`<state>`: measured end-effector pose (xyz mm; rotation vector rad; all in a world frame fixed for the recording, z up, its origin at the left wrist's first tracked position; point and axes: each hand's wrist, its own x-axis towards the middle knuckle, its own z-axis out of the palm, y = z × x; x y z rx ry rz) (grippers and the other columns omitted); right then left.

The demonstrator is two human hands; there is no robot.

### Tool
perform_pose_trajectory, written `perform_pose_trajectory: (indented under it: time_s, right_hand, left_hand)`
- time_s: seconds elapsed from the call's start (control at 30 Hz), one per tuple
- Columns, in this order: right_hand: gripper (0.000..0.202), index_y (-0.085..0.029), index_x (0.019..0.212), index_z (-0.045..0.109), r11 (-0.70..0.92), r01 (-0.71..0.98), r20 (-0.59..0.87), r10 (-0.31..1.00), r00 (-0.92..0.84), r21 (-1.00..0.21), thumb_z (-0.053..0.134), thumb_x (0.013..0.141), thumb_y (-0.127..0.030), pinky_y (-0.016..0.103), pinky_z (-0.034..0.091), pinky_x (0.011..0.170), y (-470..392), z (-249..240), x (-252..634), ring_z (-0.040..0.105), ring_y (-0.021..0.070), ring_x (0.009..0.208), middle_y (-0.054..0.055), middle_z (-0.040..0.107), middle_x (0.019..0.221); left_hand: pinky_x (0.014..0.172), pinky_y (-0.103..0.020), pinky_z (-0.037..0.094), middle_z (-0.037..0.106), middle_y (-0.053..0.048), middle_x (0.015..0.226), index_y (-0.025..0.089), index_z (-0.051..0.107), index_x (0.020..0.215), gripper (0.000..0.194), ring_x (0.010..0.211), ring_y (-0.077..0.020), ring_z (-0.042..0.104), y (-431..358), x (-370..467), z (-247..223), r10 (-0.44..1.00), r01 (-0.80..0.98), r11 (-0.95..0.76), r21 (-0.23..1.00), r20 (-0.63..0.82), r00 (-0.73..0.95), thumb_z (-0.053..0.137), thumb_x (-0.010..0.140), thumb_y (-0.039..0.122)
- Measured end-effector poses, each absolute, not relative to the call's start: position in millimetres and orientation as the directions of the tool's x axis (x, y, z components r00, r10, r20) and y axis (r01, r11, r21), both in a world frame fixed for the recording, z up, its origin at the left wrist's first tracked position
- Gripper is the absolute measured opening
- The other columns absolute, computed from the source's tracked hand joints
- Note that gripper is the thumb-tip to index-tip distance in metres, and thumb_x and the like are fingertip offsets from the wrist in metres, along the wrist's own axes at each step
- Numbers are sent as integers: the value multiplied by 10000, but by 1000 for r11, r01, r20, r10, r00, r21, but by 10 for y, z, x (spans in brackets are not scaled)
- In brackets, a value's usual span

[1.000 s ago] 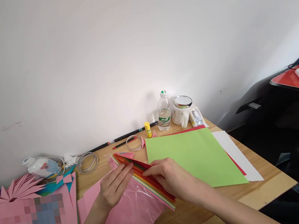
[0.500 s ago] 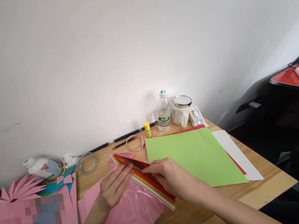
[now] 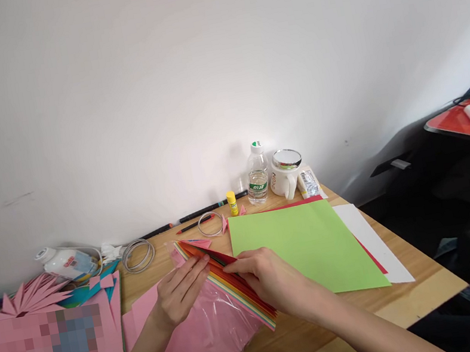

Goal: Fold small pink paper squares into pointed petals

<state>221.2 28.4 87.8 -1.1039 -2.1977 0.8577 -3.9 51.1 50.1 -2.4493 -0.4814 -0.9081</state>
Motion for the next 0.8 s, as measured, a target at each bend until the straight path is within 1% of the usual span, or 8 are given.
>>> perform_pose_trajectory:
  time_s: [0.2, 0.4, 0.5, 0.63, 0.8]
  right_hand:
    - [318, -198, 997, 671, 462, 495, 175, 836, -521, -736, 385, 864, -151, 212, 468, 669, 287, 887, 2210, 631, 129, 702, 60, 690, 837]
    - [317, -202, 968, 675, 454, 498, 170, 841, -514, -739, 387, 855, -131, 207, 464, 675, 275, 917, 2210, 628, 127, 713, 52, 687, 857]
    - [320, -197, 929, 684, 458, 502, 168, 838, -518, -733, 383, 852, -121, 206, 462, 670, 271, 919, 2211, 624, 124, 697, 51, 684, 832]
    - [332, -186, 878, 692, 462, 502, 165, 834, -526, -731, 368, 854, -116, 210, 461, 672, 272, 912, 2212, 619, 124, 694, 54, 679, 813]
    - [324, -182, 880, 689, 448, 506, 156, 841, -518, -738, 372, 851, -119, 212, 463, 679, 270, 913, 2208, 616, 127, 706, 55, 678, 817]
  left_hand:
    - [682, -285, 525, 678, -139, 992, 55, 598, 985, 245, 1083, -216, 549, 496, -49, 500, 173, 492, -817, -301, 686, 707, 384, 865, 66]
    - [727, -314, 533, 689, -140, 944, 44, 595, 987, 243, 1095, -225, 539, 511, -54, 497, 178, 471, -836, -280, 674, 717, 389, 859, 61]
    - [731, -317, 535, 690, -129, 931, 51, 597, 989, 240, 1050, -219, 567, 517, -47, 498, 192, 481, -835, -268, 678, 710, 397, 857, 58]
    - [708, -313, 540, 696, -119, 888, 41, 606, 949, 202, 952, -225, 615, 515, -30, 506, 186, 494, -821, -285, 685, 705, 440, 834, 39]
    - [727, -306, 540, 701, -98, 861, 69, 610, 934, 216, 932, -208, 626, 518, -12, 544, 178, 509, -805, -304, 695, 697, 409, 854, 57]
